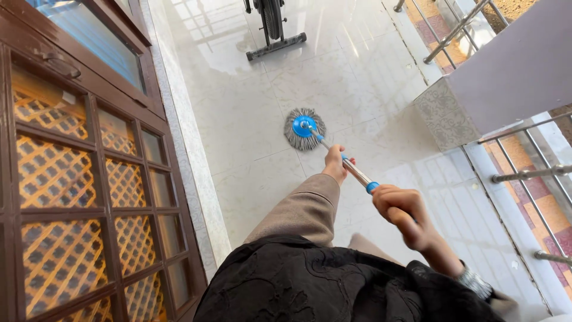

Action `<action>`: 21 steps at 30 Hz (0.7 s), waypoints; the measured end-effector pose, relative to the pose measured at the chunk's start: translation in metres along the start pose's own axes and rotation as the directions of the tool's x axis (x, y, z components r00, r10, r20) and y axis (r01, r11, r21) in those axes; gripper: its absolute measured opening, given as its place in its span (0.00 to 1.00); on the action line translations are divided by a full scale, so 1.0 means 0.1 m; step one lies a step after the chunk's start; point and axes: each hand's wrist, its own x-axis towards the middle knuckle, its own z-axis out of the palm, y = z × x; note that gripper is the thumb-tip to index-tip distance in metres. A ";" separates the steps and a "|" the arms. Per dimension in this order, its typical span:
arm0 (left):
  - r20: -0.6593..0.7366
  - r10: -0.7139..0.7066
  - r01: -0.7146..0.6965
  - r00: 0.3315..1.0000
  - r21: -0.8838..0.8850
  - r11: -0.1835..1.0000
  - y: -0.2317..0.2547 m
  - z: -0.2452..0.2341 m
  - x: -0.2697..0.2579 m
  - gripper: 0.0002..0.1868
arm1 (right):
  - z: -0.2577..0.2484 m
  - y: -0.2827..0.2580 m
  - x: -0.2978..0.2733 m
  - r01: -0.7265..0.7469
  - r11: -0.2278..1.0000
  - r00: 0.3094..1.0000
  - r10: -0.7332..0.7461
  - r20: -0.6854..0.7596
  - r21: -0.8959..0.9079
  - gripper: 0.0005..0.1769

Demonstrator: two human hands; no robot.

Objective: Mopping the tiled floor of a balcony area.

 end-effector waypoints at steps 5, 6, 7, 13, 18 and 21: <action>0.070 0.068 -0.063 0.995 -0.071 0.995 0.55 0.40 0.15 0.32 | -0.17 1.10 0.49 0.065 0.998 0.998 -0.065 0.002 0.005 0.11; 0.100 0.079 -0.070 0.992 -0.099 0.993 0.69 0.48 0.13 0.33 | -0.21 1.32 0.62 0.080 0.997 0.997 -0.080 -0.004 -0.004 0.11; 0.092 0.085 -0.075 0.992 -0.107 0.991 0.79 0.56 0.12 0.33 | -0.26 1.43 0.80 0.082 0.997 0.997 -0.082 0.005 0.004 0.11; 0.246 0.137 -0.121 0.959 -0.080 0.989 1.42 0.91 0.19 0.33 | -0.53 2.33 1.73 0.141 0.990 0.989 -0.141 -0.038 -0.012 0.11; 0.278 0.132 -0.147 0.952 0.031 0.989 1.60 1.09 0.25 0.26 | -0.70 2.34 2.09 0.152 0.987 0.987 -0.154 -0.042 -0.044 0.12; 0.263 0.081 -0.108 0.961 0.091 0.990 1.35 1.20 0.65 0.24 | -0.84 2.28 1.91 0.120 0.992 0.992 -0.122 -0.042 -0.035 0.12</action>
